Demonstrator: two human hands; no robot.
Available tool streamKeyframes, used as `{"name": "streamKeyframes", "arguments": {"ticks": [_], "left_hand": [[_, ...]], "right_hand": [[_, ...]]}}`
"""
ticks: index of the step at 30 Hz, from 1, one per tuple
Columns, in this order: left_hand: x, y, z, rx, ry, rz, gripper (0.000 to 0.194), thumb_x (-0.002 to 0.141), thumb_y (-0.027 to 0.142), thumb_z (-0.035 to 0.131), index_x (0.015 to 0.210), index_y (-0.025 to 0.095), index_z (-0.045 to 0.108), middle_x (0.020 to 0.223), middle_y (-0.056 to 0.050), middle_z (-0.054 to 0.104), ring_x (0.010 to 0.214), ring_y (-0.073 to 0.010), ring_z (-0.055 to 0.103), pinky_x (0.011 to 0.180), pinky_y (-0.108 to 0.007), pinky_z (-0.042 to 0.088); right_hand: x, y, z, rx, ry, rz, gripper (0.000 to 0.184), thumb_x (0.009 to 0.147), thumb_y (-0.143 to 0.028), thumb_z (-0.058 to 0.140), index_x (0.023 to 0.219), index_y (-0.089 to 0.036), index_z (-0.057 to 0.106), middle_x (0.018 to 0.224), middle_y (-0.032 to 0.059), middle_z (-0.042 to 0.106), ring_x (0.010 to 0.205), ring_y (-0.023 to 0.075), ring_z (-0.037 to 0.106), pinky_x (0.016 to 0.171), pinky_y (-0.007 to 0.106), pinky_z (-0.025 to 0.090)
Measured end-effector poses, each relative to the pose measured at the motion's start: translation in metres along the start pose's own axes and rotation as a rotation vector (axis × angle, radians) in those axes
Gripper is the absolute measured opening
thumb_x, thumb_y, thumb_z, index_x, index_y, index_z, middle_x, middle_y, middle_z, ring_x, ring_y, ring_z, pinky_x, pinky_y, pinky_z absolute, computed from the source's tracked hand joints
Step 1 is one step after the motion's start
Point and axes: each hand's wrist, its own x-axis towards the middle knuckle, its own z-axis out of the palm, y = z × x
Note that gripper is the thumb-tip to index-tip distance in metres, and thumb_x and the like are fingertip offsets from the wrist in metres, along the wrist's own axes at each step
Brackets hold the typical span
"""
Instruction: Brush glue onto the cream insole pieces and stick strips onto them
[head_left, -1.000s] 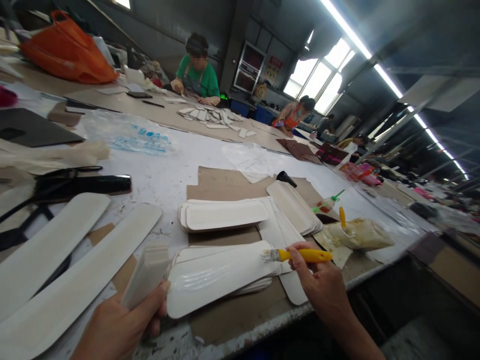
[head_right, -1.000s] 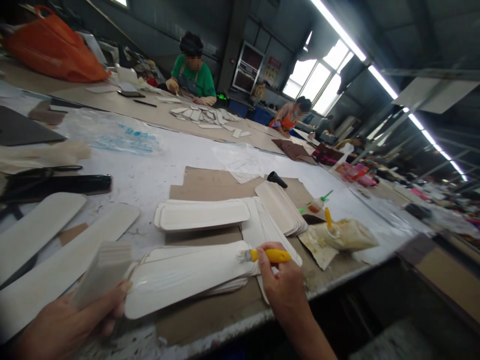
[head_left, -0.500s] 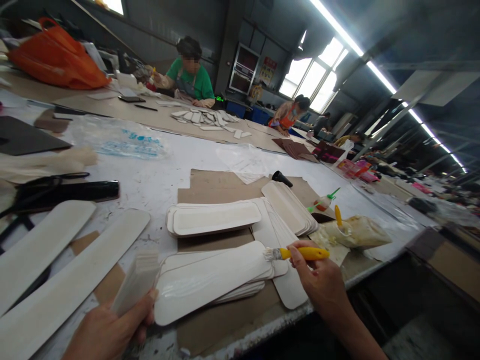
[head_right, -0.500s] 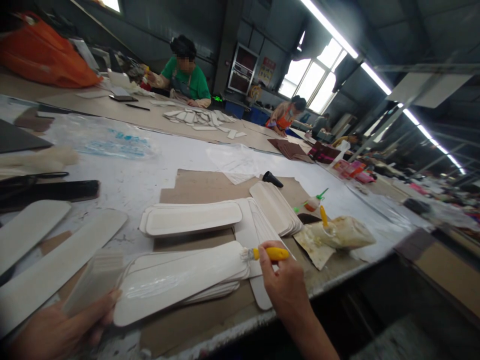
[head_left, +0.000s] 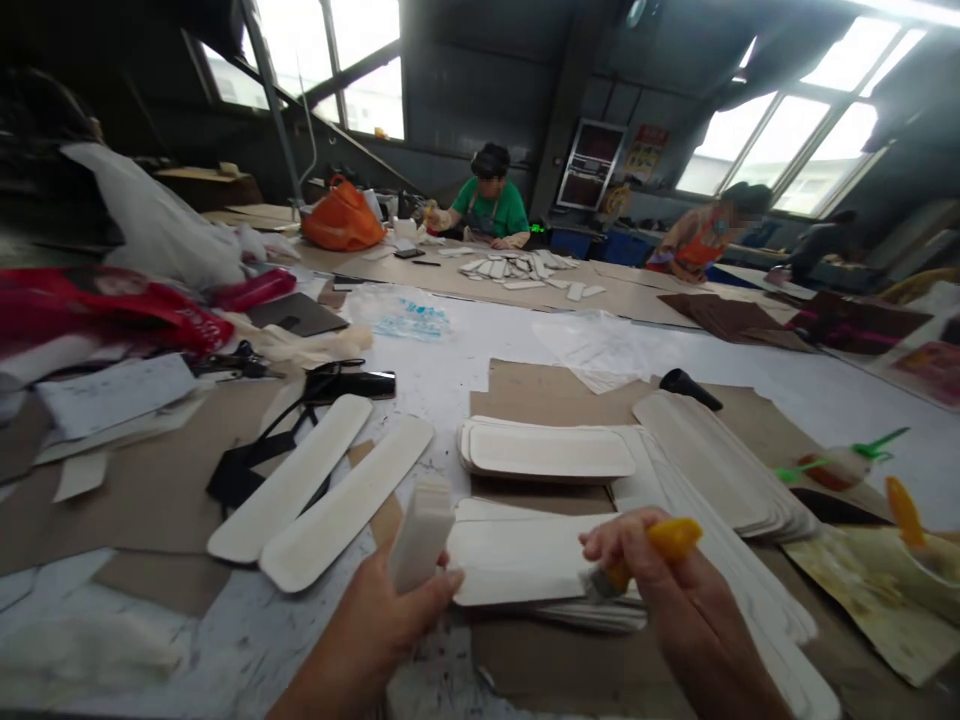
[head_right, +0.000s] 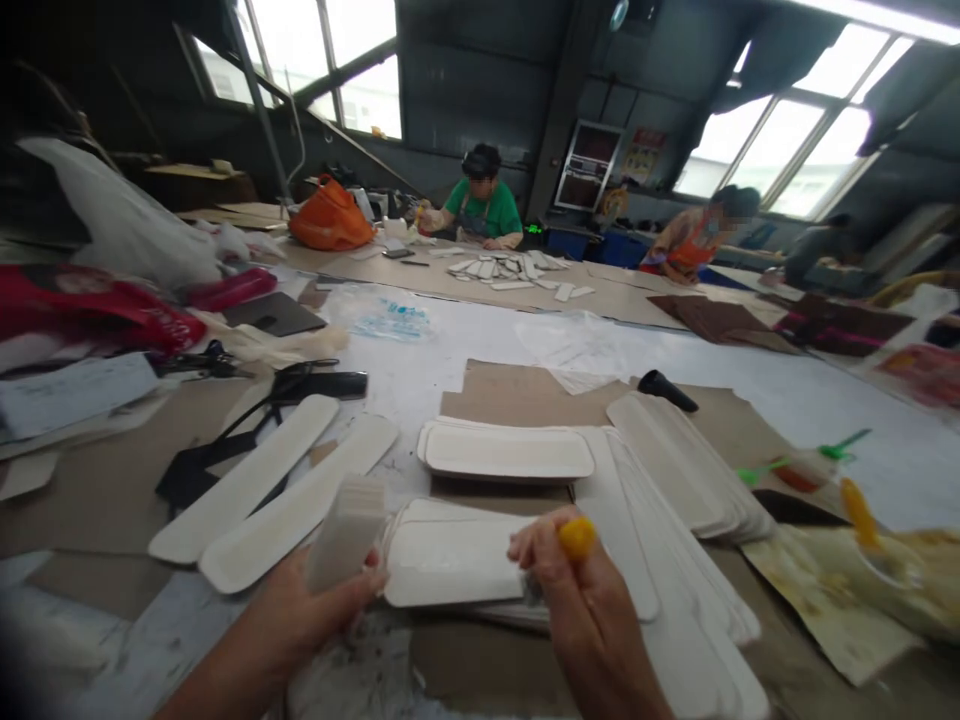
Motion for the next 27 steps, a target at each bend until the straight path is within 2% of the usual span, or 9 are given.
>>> {"name": "streamKeyframes", "arguments": {"ticks": [3, 6, 8, 14, 16, 18, 23, 25, 27], "left_hand": [[-0.013, 0.002, 0.009, -0.175, -0.131, -0.106, 0.038, 0.057, 0.041, 0.067, 0.08, 0.017, 0.048, 0.043, 0.009, 0.045, 0.04, -0.0074, 0.036, 0.041, -0.02, 0.027], [-0.019, -0.001, 0.021, -0.184, -0.214, -0.094, 0.038, 0.058, 0.043, 0.067, 0.079, 0.015, 0.053, 0.044, 0.007, 0.047, 0.04, -0.007, 0.037, 0.04, -0.019, 0.027], [-0.022, -0.002, 0.027, -0.167, -0.246, -0.079, 0.038, 0.06, 0.044, 0.066, 0.079, 0.013, 0.056, 0.046, 0.005, 0.049, 0.042, -0.0074, 0.04, 0.042, -0.019, 0.029], [-0.027, -0.007, 0.031, -0.287, -0.338, -0.06, 0.035, 0.065, 0.047, 0.065, 0.067, 0.013, 0.059, 0.049, 0.0, 0.058, 0.045, -0.0099, 0.049, 0.046, -0.021, 0.036], [-0.027, -0.01, 0.029, -0.335, -0.318, -0.072, 0.041, 0.067, 0.051, 0.064, 0.064, 0.011, 0.063, 0.051, -0.004, 0.062, 0.047, -0.0112, 0.053, 0.049, -0.022, 0.04], [-0.026, -0.013, 0.029, -0.398, -0.257, -0.112, 0.043, 0.061, 0.053, 0.07, 0.062, 0.01, 0.065, 0.052, -0.005, 0.064, 0.046, -0.0124, 0.055, 0.049, -0.022, 0.042], [-0.026, -0.019, 0.039, -0.504, -0.047, -0.125, 0.044, 0.051, 0.052, 0.078, 0.062, 0.011, 0.066, 0.05, -0.003, 0.063, 0.045, -0.0135, 0.055, 0.047, -0.024, 0.044], [-0.029, -0.023, 0.047, -0.433, -0.006, -0.096, 0.046, 0.054, 0.057, 0.074, 0.066, 0.013, 0.067, 0.053, -0.003, 0.064, 0.05, -0.0153, 0.057, 0.051, -0.025, 0.047], [-0.034, -0.031, 0.055, -0.264, -0.047, -0.005, 0.047, 0.061, 0.061, 0.066, 0.073, 0.016, 0.068, 0.061, -0.003, 0.066, 0.061, -0.019, 0.061, 0.06, -0.027, 0.049]], "right_hand": [[-0.005, -0.004, 0.028, 0.064, -0.167, 0.066, 0.032, 0.087, -0.047, 0.042, 0.069, -0.02, 0.048, 0.06, -0.0024, 0.046, 0.055, 0.0124, 0.044, 0.053, 0.024, 0.039], [-0.012, -0.003, 0.055, 0.157, -0.352, 0.129, 0.024, 0.077, -0.04, 0.057, 0.069, -0.019, 0.049, 0.058, -0.0048, 0.044, 0.054, 0.0105, 0.04, 0.052, 0.021, 0.036], [-0.016, -0.001, 0.065, 0.18, -0.404, 0.167, 0.021, 0.073, -0.033, 0.059, 0.064, -0.019, 0.046, 0.056, -0.006, 0.042, 0.053, 0.0094, 0.038, 0.051, 0.02, 0.034], [-0.02, 0.007, 0.056, 0.13, -0.386, 0.14, 0.025, 0.082, -0.037, 0.048, 0.065, -0.019, 0.044, 0.055, -0.005, 0.044, 0.051, 0.0101, 0.043, 0.05, 0.021, 0.035], [-0.019, 0.009, 0.051, 0.082, -0.351, 0.097, 0.028, 0.083, -0.039, 0.047, 0.064, -0.019, 0.045, 0.057, -0.0041, 0.045, 0.055, 0.0109, 0.043, 0.054, 0.022, 0.036], [-0.019, 0.01, 0.051, 0.102, -0.31, 0.095, 0.03, 0.082, -0.04, 0.049, 0.063, -0.018, 0.048, 0.059, -0.0032, 0.045, 0.058, 0.0116, 0.043, 0.057, 0.023, 0.037], [-0.029, 0.014, 0.065, 0.508, -0.291, 0.315, 0.033, 0.074, -0.05, 0.059, 0.067, -0.019, 0.048, 0.055, -0.0035, 0.049, 0.052, 0.0122, 0.049, 0.053, 0.025, 0.043], [-0.035, 0.017, 0.066, 0.623, -0.281, 0.4, 0.037, 0.07, -0.054, 0.062, 0.067, -0.02, 0.046, 0.052, -0.0057, 0.047, 0.045, 0.0101, 0.046, 0.046, 0.023, 0.041], [-0.039, 0.019, 0.059, 0.628, -0.212, 0.464, 0.041, 0.068, -0.055, 0.065, 0.067, -0.02, 0.044, 0.049, -0.0084, 0.04, 0.04, 0.0069, 0.039, 0.041, 0.019, 0.036]]}}
